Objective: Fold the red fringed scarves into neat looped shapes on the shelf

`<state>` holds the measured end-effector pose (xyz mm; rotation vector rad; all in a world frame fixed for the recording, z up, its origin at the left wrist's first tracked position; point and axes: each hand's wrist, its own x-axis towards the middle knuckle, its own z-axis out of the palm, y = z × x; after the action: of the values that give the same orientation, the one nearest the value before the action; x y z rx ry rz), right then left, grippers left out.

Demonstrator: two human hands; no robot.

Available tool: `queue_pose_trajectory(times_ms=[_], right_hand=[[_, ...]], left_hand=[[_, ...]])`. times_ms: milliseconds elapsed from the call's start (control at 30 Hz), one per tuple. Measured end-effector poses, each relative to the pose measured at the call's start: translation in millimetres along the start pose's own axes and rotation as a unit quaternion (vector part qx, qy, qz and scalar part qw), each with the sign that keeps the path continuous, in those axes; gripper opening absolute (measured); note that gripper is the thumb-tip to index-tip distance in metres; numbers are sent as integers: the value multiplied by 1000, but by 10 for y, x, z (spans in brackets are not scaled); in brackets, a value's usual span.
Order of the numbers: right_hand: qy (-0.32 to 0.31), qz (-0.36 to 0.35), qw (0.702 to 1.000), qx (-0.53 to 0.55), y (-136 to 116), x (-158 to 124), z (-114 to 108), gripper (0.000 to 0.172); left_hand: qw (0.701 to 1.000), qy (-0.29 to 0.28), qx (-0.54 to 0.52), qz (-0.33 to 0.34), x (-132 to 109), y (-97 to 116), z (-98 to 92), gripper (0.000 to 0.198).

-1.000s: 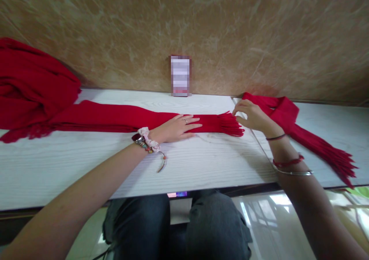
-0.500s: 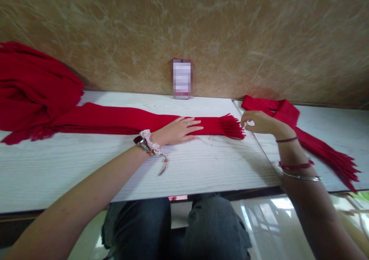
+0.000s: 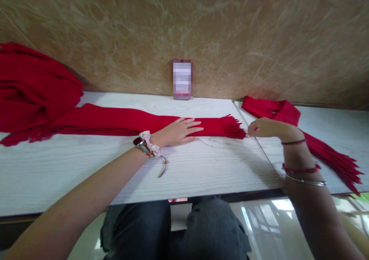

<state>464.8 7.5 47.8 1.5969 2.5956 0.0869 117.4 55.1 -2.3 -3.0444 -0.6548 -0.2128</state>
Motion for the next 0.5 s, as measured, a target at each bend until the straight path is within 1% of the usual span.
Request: queue_pose_trajectory(times_ms=[33, 67, 100, 167, 200, 233, 300, 333, 367, 400, 467, 500], right_hand=[[18, 11, 1000, 12, 28, -10, -18, 18], [48, 15, 998, 23, 16, 4, -28, 18], [92, 12, 995, 34, -32, 43, -28, 19], [204, -7, 977, 54, -198, 176, 18, 25], [230, -25, 970, 70, -291, 255, 60, 28], [229, -45, 969, 84, -372, 330, 111, 31], [170, -81, 978, 95, -458, 441, 212, 32], [137, -83, 983, 90, -452, 467, 252, 32], [110, -71, 988, 79, -416, 473, 282, 32], [94, -44, 993, 62, -356, 461, 300, 32], [87, 29, 996, 17, -216, 407, 306, 30], [96, 54, 994, 0, -162, 379, 298, 29]], left_hand=[[1000, -1, -1, 0, 0, 0, -2, 50], [1000, -1, -2, -1, 0, 1, -4, 50], [1000, -2, -4, -1, -2, 2, -6, 50], [1000, -3, -5, -2, -4, 2, -10, 51], [1000, -4, -6, -3, -6, 2, -10, 51], [1000, -6, -6, -4, -7, 1, -10, 51], [1000, -8, -7, -8, -8, -2, -5, 52], [1000, -7, -8, -9, -8, -4, -2, 52], [1000, -6, -10, -9, -9, -6, 1, 52], [1000, -5, -12, -7, -10, -7, 3, 52], [1000, -3, -13, -3, -11, -10, 5, 51], [1000, -3, -13, -3, -11, -11, 5, 51]])
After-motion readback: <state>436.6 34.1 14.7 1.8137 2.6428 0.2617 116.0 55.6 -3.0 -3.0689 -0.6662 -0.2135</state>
